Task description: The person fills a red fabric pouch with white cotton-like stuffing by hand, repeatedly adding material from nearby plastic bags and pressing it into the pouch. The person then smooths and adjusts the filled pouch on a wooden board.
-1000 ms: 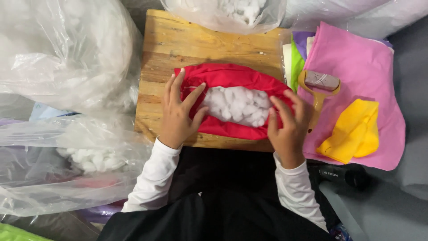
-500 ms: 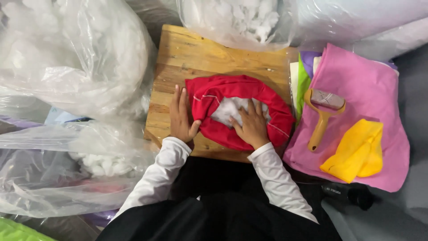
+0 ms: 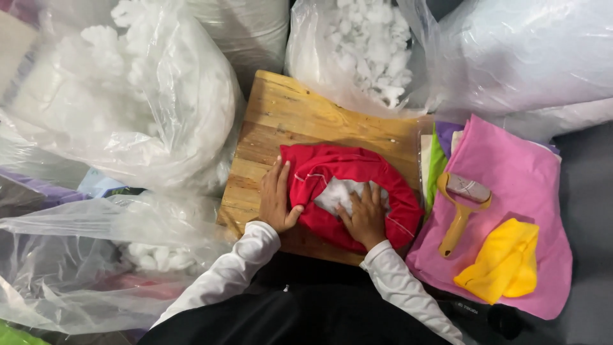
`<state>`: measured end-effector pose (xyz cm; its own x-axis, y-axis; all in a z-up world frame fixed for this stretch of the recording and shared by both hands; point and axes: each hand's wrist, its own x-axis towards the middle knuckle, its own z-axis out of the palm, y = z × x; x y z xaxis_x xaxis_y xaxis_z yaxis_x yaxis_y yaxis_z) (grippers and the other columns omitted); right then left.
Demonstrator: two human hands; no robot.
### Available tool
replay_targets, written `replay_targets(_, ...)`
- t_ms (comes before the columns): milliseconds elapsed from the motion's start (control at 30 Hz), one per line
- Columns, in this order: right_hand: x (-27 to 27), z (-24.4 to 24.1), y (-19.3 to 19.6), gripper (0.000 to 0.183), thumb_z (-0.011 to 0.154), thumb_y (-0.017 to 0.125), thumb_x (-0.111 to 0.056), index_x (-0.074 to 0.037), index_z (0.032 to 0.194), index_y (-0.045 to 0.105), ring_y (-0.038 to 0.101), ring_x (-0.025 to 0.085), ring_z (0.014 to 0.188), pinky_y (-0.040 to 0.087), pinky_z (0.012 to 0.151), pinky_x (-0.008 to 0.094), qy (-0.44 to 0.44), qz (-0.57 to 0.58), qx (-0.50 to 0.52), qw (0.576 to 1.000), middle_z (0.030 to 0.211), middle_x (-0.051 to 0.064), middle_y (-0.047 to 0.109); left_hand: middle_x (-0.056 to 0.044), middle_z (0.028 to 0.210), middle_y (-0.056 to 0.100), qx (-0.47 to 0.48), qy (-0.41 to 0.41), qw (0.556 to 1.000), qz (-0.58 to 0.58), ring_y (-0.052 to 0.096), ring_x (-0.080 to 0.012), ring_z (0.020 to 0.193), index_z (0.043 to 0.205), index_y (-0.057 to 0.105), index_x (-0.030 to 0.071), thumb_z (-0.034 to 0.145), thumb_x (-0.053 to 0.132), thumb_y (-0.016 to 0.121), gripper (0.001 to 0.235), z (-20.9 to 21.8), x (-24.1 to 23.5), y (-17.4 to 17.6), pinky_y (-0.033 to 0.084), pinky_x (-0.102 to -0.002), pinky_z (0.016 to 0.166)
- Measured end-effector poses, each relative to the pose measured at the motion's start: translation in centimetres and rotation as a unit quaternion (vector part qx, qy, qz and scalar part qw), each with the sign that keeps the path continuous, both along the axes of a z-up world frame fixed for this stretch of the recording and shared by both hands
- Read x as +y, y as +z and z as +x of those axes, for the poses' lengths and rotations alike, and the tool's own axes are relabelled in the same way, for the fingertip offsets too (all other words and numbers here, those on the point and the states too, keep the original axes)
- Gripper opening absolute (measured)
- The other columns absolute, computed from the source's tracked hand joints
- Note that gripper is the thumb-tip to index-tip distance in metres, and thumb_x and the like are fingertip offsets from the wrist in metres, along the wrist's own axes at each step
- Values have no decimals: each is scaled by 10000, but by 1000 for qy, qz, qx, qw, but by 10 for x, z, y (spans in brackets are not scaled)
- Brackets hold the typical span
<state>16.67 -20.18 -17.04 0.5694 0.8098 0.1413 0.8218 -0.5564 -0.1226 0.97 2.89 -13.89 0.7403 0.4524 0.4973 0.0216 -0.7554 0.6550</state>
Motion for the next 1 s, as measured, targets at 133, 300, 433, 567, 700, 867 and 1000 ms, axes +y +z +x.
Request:
replay_targets(133, 5, -2, 15, 598, 940, 531, -617, -106, 1231, 642, 343, 591, 1436, 501, 961, 609, 5, 16, 23, 1000, 1445, 271, 502, -311, 1579, 353, 22, -6, 1000, -1, 417, -450, 1403, 1578, 345, -5, 892, 841, 247, 1093, 3, 1, -6, 296, -505, 1137)
replay_targets(300, 4, 1, 7, 626, 742, 736, -486, -162, 1268, 632, 410, 544, 1407, 524, 905, 660, -5, -3, 26, 1000, 1418, 233, 532, -315, 1572, 365, 36, -13, 999, -13, 417, -445, 1409, 1573, 348, -17, 905, 841, 221, 1094, 4, 2, -4, 278, -503, 1144)
replay_targets(433, 11, 1, 14, 562, 801, 672, -571, -158, 1181, 702, 449, 513, 1385, 508, 923, 622, -9, 4, 12, 1000, 1390, 216, 574, -294, 1565, 383, 28, -8, 1000, -6, 426, -428, 1413, 1560, 371, -14, 876, 870, 211, 1129, 3, 3, -12, 298, -487, 1142)
replay_targets(567, 8, -2, 19, 606, 845, 578, -669, -162, 1132, 745, 448, 493, 1384, 492, 915, 604, -8, 2, 2, 1000, 1400, 189, 580, -296, 1538, 406, 6, 2, 1000, -2, 454, -448, 1380, 1543, 395, -19, 885, 859, 199, 1115, 1, -2, -9, 334, -496, 1132)
replay_targets(700, 5, 1, 14, 584, 871, 561, -671, -201, 1174, 732, 454, 482, 1361, 476, 871, 593, -4, -16, 10, 1000, 1380, 171, 584, -275, 1551, 396, -8, 11, 1000, 4, 459, -444, 1377, 1552, 392, 0, 901, 831, 223, 1069, 0, -7, -2, 344, -504, 1130)
replay_targets(867, -5, 4, 6, 522, 876, 594, -649, -198, 1104, 724, 471, 486, 1346, 495, 824, 571, 5, 54, 14, 998, 1382, 197, 575, -259, 1434, 473, -28, -5, 999, -19, 496, -458, 1334, 1458, 488, 0, 948, 715, 218, 919, 1, -14, 13, 388, -515, 1121)
replay_targets(1000, -4, 0, 19, 575, 895, 553, -674, -169, 1114, 719, 475, 501, 1320, 499, 815, 589, -5, 60, 50, 997, 1366, 209, 575, -230, 1396, 479, -15, -17, 1000, -2, 498, -439, 1346, 1423, 513, 12, 961, 687, 190, 879, 0, -15, 7, 400, -498, 1124)
